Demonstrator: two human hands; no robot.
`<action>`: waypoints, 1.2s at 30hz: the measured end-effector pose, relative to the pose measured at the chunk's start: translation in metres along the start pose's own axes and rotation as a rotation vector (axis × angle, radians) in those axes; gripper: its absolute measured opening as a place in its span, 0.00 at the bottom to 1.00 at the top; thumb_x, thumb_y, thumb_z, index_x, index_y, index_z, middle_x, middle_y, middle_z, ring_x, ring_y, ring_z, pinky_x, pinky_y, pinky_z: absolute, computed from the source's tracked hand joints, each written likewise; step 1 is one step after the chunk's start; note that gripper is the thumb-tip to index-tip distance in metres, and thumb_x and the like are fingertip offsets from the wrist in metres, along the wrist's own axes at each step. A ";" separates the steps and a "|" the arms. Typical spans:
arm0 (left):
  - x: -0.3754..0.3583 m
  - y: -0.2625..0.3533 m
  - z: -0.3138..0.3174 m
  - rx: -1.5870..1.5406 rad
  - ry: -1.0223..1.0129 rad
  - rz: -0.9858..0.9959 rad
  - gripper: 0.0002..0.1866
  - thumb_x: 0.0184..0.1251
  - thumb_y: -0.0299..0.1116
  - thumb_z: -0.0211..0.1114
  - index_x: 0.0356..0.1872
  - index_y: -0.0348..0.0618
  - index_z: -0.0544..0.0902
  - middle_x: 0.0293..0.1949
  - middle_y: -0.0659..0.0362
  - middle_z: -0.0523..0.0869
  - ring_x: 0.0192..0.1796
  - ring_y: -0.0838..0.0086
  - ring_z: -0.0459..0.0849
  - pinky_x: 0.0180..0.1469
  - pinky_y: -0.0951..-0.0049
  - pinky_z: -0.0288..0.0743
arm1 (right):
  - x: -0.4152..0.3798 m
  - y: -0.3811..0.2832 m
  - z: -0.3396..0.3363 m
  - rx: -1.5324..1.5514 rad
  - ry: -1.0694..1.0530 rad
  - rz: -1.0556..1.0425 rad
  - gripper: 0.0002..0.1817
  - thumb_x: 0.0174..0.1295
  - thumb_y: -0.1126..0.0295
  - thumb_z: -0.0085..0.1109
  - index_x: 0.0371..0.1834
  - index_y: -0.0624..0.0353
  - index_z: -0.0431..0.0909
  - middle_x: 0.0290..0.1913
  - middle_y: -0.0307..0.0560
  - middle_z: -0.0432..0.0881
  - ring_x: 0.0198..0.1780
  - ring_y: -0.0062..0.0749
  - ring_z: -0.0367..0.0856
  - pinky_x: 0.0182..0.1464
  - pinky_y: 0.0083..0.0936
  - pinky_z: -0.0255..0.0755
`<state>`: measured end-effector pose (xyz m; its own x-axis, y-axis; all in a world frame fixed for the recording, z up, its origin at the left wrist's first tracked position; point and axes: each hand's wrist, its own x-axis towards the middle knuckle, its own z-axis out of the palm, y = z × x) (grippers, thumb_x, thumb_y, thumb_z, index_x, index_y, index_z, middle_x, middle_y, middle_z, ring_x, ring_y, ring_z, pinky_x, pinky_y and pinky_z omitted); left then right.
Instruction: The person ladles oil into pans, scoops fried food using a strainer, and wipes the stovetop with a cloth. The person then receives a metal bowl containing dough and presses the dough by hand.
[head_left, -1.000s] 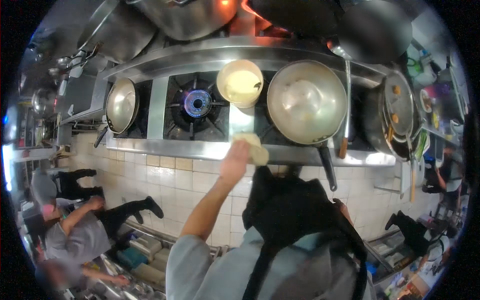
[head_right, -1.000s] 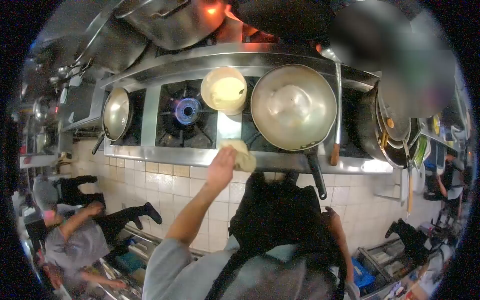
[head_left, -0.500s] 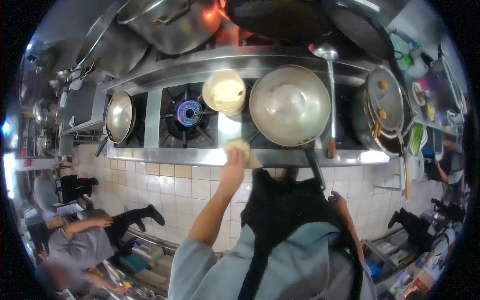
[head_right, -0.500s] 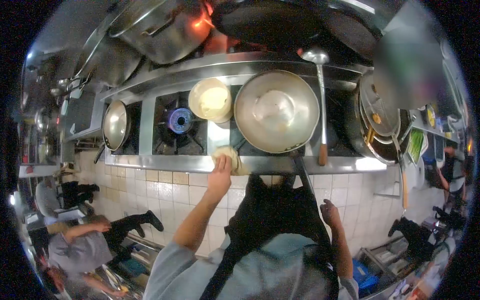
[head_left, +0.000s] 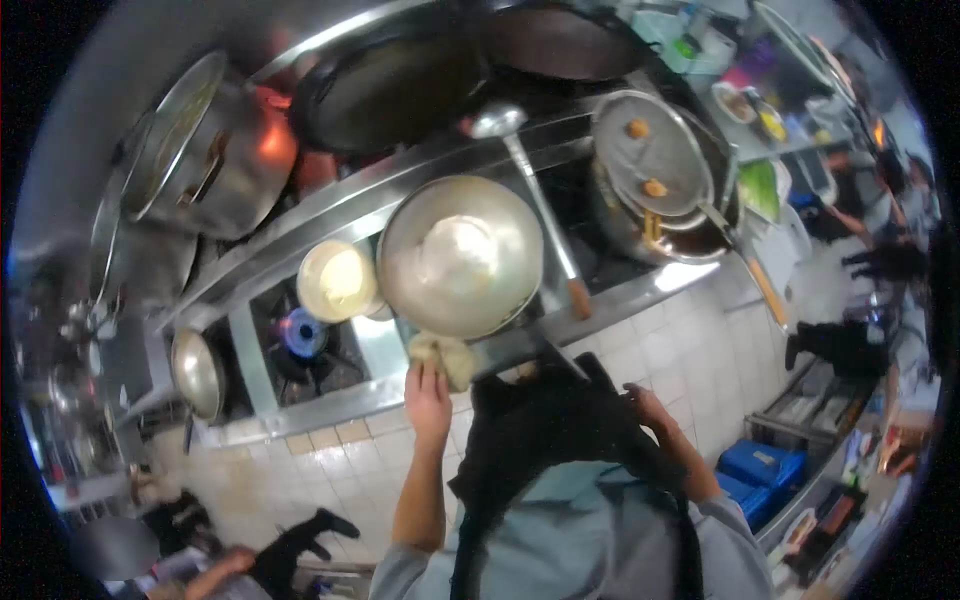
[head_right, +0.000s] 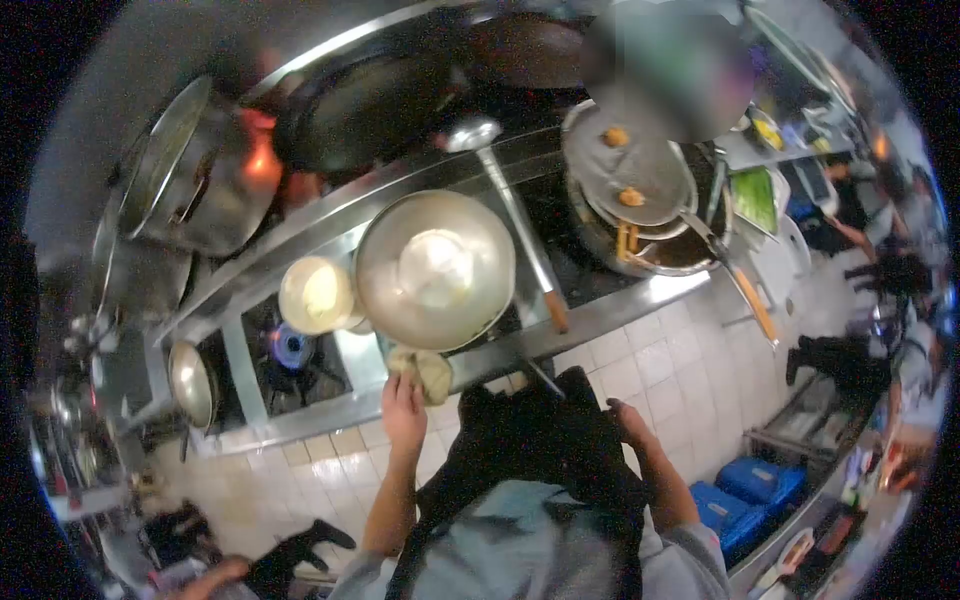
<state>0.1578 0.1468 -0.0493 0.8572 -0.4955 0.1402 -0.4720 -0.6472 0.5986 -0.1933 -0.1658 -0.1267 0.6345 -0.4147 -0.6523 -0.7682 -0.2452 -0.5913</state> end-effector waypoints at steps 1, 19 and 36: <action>0.000 0.005 0.002 0.078 -0.017 0.089 0.24 0.60 0.31 0.67 0.58 0.36 0.75 0.56 0.40 0.76 0.56 0.47 0.76 0.58 0.57 0.71 | -0.004 -0.002 -0.002 0.014 0.029 0.017 0.22 0.64 0.69 0.55 0.60 0.69 0.71 0.43 0.61 0.85 0.45 0.46 0.85 0.47 0.34 0.76; -0.026 -0.067 -0.030 0.203 -0.179 0.166 0.20 0.61 0.21 0.59 0.55 0.44 0.82 0.55 0.43 0.79 0.56 0.52 0.79 0.57 0.61 0.75 | 0.038 -0.037 0.010 -0.151 0.120 -0.083 0.23 0.62 0.65 0.55 0.58 0.66 0.74 0.44 0.63 0.84 0.49 0.53 0.83 0.53 0.38 0.74; 0.022 -0.048 -0.027 -0.068 0.012 -0.126 0.23 0.58 0.21 0.61 0.59 0.37 0.77 0.59 0.36 0.74 0.62 0.44 0.73 0.63 0.58 0.69 | 0.031 -0.044 0.020 -0.240 0.073 -0.057 0.21 0.62 0.62 0.53 0.53 0.67 0.76 0.42 0.67 0.82 0.48 0.60 0.81 0.51 0.45 0.75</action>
<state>0.2047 0.1832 -0.0535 0.9115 -0.4056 0.0691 -0.3454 -0.6630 0.6642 -0.1378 -0.1501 -0.1301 0.6763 -0.4541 -0.5799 -0.7350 -0.4678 -0.4908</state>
